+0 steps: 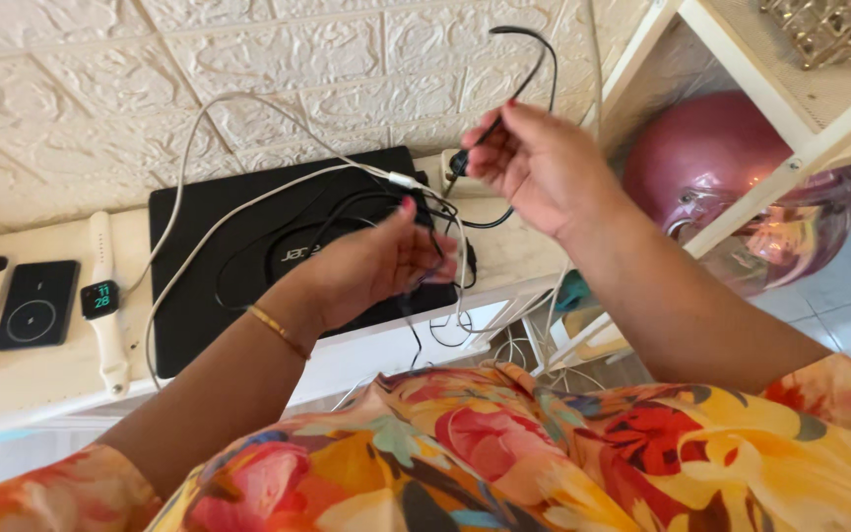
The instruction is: The person connects multiple electronic devices to chargers and plugs them into a power strip. They handle a smartwatch, a power bank, and a laptop, plugging in and unplugging cables to organize the setup on a white desk.
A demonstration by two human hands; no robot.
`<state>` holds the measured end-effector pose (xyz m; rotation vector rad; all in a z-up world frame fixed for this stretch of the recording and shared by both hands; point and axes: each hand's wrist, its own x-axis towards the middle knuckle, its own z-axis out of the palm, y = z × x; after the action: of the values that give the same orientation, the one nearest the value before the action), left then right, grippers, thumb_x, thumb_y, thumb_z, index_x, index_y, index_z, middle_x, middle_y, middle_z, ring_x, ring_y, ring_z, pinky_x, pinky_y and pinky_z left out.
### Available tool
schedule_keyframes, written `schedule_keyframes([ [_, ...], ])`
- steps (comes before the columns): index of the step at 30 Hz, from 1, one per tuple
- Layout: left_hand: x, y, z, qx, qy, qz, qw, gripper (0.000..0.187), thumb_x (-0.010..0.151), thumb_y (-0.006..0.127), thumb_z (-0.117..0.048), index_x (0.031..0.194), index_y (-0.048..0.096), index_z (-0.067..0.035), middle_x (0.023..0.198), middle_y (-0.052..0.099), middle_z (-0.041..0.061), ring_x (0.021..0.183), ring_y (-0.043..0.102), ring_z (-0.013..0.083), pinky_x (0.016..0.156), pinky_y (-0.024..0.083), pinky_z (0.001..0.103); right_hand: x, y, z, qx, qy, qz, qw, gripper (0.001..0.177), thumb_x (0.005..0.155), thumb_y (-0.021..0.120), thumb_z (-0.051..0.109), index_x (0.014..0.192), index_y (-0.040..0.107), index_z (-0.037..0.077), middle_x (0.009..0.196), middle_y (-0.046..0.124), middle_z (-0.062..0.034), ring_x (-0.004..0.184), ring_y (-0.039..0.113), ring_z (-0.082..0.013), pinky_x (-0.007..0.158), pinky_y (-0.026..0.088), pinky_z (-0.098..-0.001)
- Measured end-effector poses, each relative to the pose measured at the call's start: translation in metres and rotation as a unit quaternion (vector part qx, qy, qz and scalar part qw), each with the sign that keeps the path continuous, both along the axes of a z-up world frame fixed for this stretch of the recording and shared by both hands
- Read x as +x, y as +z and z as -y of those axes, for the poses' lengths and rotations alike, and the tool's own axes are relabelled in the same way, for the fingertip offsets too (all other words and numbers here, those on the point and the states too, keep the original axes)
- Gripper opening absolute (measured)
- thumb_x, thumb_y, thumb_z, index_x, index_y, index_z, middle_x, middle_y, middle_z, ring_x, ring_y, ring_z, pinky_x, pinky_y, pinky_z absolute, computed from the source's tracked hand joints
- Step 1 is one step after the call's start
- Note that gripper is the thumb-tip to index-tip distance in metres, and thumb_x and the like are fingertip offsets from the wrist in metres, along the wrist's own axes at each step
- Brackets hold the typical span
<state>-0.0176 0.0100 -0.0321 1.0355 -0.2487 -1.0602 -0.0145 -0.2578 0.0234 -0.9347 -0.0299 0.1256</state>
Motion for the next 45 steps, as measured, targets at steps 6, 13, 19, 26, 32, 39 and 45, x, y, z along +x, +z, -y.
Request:
schedule_keyframes([
  [6,-0.036,0.013,-0.041,0.003,0.034,0.004,0.999,0.017,0.108,0.052,-0.022,0.108,0.063,-0.008,0.104,0.070,0.009,0.099,0.066,0.0182,0.090,0.055,0.034,0.020,0.034,-0.012,-0.015,-0.071,0.006,0.997,0.019,0.108,0.052,0.019,0.110,0.066,0.006,0.106,0.074,-0.0120,0.097,0.069,-0.0218,0.090,0.055,-0.0382],
  [13,0.023,0.032,-0.068,-0.081,0.302,-0.080,0.946,0.015,0.106,0.049,-0.017,0.106,0.060,-0.007,0.099,0.070,0.009,0.099,0.074,0.0255,0.086,0.063,0.037,-0.051,0.019,-0.118,-0.195,0.285,-0.107,0.932,0.032,0.100,0.049,0.033,0.105,0.067,0.006,0.089,0.070,-0.0041,0.087,0.066,-0.0169,0.080,0.050,-0.0323],
  [19,0.065,0.029,-0.147,-0.041,0.448,-0.095,0.888,0.008,0.103,0.053,-0.008,0.109,0.055,-0.004,0.102,0.067,0.013,0.096,0.072,0.0276,0.088,0.064,0.038,-0.047,0.038,-0.130,-0.253,0.276,-0.082,0.924,0.022,0.105,0.052,0.022,0.102,0.062,0.002,0.069,0.055,-0.0023,0.057,0.051,-0.0132,0.054,0.043,-0.0274],
  [26,0.001,0.045,-0.167,0.261,0.369,0.541,0.709,0.040,0.097,0.068,-0.026,0.133,0.064,-0.009,0.121,0.063,0.016,0.103,0.062,0.0210,0.076,0.055,0.030,-0.036,0.060,-0.199,-0.336,0.198,-0.066,0.918,0.021,0.102,0.057,0.017,0.098,0.066,-0.001,0.061,0.050,0.0000,0.046,0.042,-0.0070,0.041,0.032,-0.0230],
  [32,0.002,0.064,-0.209,0.257,0.185,0.485,0.815,0.029,0.101,0.064,-0.036,0.105,0.077,-0.010,0.076,0.070,0.005,0.068,0.058,0.0111,0.065,0.050,0.031,-0.030,0.075,-0.258,-0.374,0.161,-0.043,0.912,0.019,0.100,0.060,0.015,0.099,0.066,-0.003,0.063,0.053,0.0010,0.048,0.044,-0.0061,0.043,0.035,-0.0218],
  [39,0.034,0.038,-0.308,0.335,0.292,0.400,0.802,0.027,0.094,0.064,-0.035,0.108,0.077,-0.015,0.090,0.075,0.000,0.079,0.067,0.0143,0.070,0.053,0.033,-0.042,0.080,-0.282,-0.418,0.084,-0.078,0.901,0.020,0.099,0.060,0.016,0.098,0.067,-0.002,0.061,0.051,0.0020,0.048,0.044,-0.0056,0.043,0.035,-0.0213],
  [45,0.004,0.054,-0.293,0.189,0.182,0.564,0.783,0.028,0.094,0.068,-0.030,0.114,0.073,-0.011,0.095,0.071,0.007,0.076,0.066,0.0197,0.068,0.055,0.034,-0.040,0.070,-0.340,-0.481,0.074,-0.048,0.872,0.020,0.099,0.066,0.020,0.092,0.067,0.000,0.062,0.055,0.0007,0.048,0.044,-0.0050,0.042,0.035,-0.0212],
])
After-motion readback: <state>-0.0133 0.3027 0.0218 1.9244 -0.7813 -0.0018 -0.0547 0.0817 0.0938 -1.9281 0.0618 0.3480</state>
